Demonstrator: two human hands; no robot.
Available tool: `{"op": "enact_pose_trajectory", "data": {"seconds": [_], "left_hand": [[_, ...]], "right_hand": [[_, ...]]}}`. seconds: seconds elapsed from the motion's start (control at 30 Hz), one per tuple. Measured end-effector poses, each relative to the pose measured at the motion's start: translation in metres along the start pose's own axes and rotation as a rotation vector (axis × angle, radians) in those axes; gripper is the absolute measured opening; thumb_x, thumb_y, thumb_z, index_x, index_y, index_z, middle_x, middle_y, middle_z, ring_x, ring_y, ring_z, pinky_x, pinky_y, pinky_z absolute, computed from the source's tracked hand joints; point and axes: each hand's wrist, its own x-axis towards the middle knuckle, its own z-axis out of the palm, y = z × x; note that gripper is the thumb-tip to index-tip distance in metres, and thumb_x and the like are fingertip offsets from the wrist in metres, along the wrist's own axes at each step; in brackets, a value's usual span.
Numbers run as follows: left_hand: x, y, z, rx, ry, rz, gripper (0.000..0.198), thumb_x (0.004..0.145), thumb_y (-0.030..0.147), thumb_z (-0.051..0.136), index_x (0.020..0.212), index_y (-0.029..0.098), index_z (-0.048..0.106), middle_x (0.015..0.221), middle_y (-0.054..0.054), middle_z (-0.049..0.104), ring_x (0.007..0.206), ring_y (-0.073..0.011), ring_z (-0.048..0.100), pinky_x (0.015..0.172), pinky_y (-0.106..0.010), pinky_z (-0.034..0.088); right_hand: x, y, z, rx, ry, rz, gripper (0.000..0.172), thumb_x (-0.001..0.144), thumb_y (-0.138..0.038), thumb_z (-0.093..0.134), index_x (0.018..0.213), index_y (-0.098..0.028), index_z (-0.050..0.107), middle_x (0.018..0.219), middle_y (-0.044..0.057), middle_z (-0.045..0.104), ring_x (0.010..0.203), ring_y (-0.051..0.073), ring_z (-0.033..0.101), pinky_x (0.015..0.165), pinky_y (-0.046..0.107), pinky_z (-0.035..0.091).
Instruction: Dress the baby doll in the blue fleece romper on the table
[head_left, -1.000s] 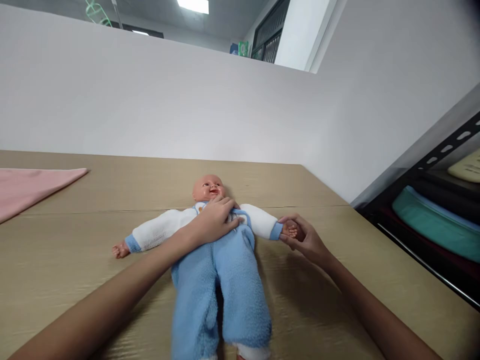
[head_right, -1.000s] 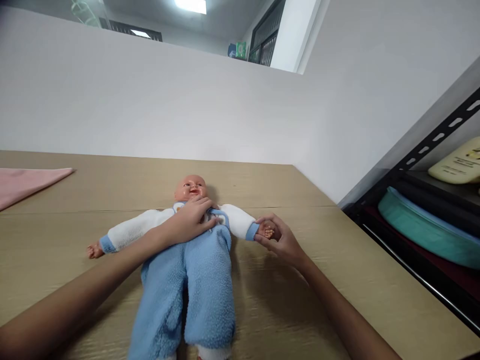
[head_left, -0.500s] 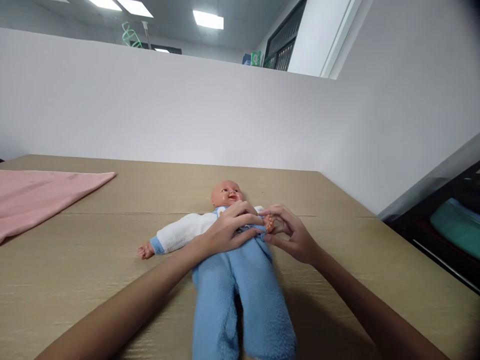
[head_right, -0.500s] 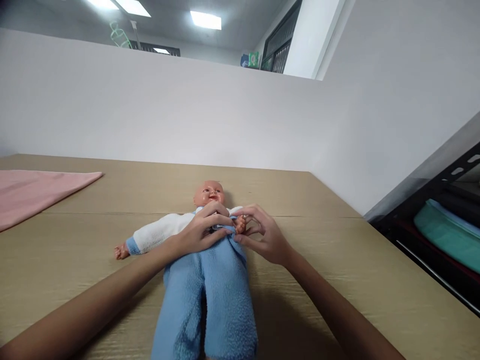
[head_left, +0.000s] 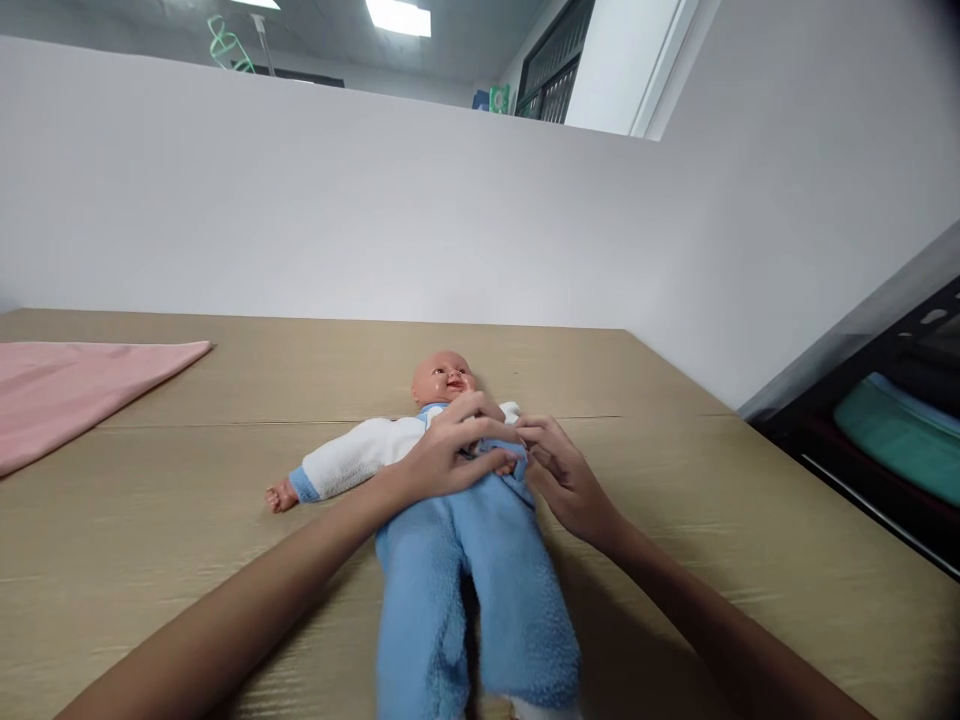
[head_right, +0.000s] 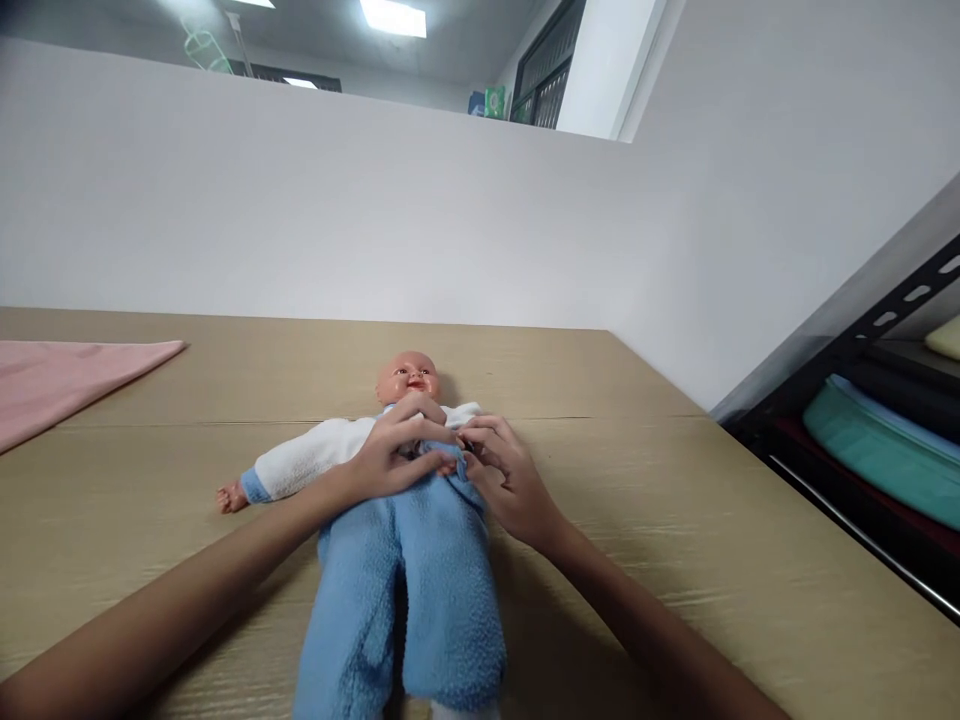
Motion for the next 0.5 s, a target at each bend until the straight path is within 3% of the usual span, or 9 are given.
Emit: {"op": "enact_pose_trajectory", "data": {"seconds": [0.13, 0.2, 0.33, 0.4, 0.5], "left_hand": [[0.003, -0.002, 0.0, 0.002, 0.108, -0.314, 0.008, 0.102, 0.031, 0.076, 0.102, 0.023, 0.076, 0.1, -0.005, 0.069, 0.098, -0.0215, 0.063, 0.094, -0.038, 0.052], [0.004, -0.005, 0.0, 0.041, 0.11, -0.396, 0.012, 0.102, 0.033, 0.075, 0.101, 0.022, 0.074, 0.105, -0.006, 0.068, 0.104, -0.0237, 0.062, 0.1, -0.041, 0.05], [0.003, -0.01, 0.004, 0.176, -0.029, -0.47, 0.017, 0.103, 0.038, 0.071, 0.103, 0.021, 0.07, 0.112, -0.009, 0.069, 0.113, -0.0278, 0.061, 0.108, -0.046, 0.045], [0.004, -0.011, 0.007, 0.211, -0.11, -0.519, 0.021, 0.104, 0.043, 0.067, 0.104, 0.021, 0.068, 0.106, -0.007, 0.071, 0.106, -0.0277, 0.063, 0.101, -0.045, 0.046], [0.006, -0.013, 0.01, 0.184, -0.177, -0.613, 0.031, 0.108, 0.05, 0.058, 0.096, 0.022, 0.066, 0.093, -0.004, 0.071, 0.092, -0.0253, 0.063, 0.087, -0.04, 0.047]], "right_hand": [[-0.006, -0.01, 0.004, 0.017, -0.039, 0.005, 0.032, 0.114, -0.037, 0.051, 0.102, -0.026, 0.079, 0.124, 0.009, 0.065, 0.129, 0.025, 0.058, 0.117, 0.04, 0.044], [-0.007, -0.011, 0.006, 0.098, 0.008, 0.088, 0.027, 0.11, -0.04, 0.059, 0.099, -0.025, 0.078, 0.12, 0.008, 0.067, 0.122, 0.025, 0.061, 0.114, 0.04, 0.046], [-0.004, -0.001, 0.011, 0.526, 0.273, 0.387, 0.025, 0.1, -0.048, 0.065, 0.09, -0.025, 0.065, 0.09, 0.003, 0.062, 0.086, 0.022, 0.061, 0.085, 0.036, 0.057], [0.0, 0.009, 0.012, 0.634, 0.288, 0.468, 0.031, 0.097, -0.054, 0.059, 0.083, -0.026, 0.056, 0.079, 0.002, 0.054, 0.073, 0.021, 0.055, 0.073, 0.036, 0.056], [0.002, 0.024, 0.009, 0.565, 0.242, 0.476, 0.036, 0.092, -0.059, 0.06, 0.079, -0.027, 0.05, 0.072, 0.0, 0.048, 0.064, 0.02, 0.049, 0.062, 0.034, 0.053]]}}
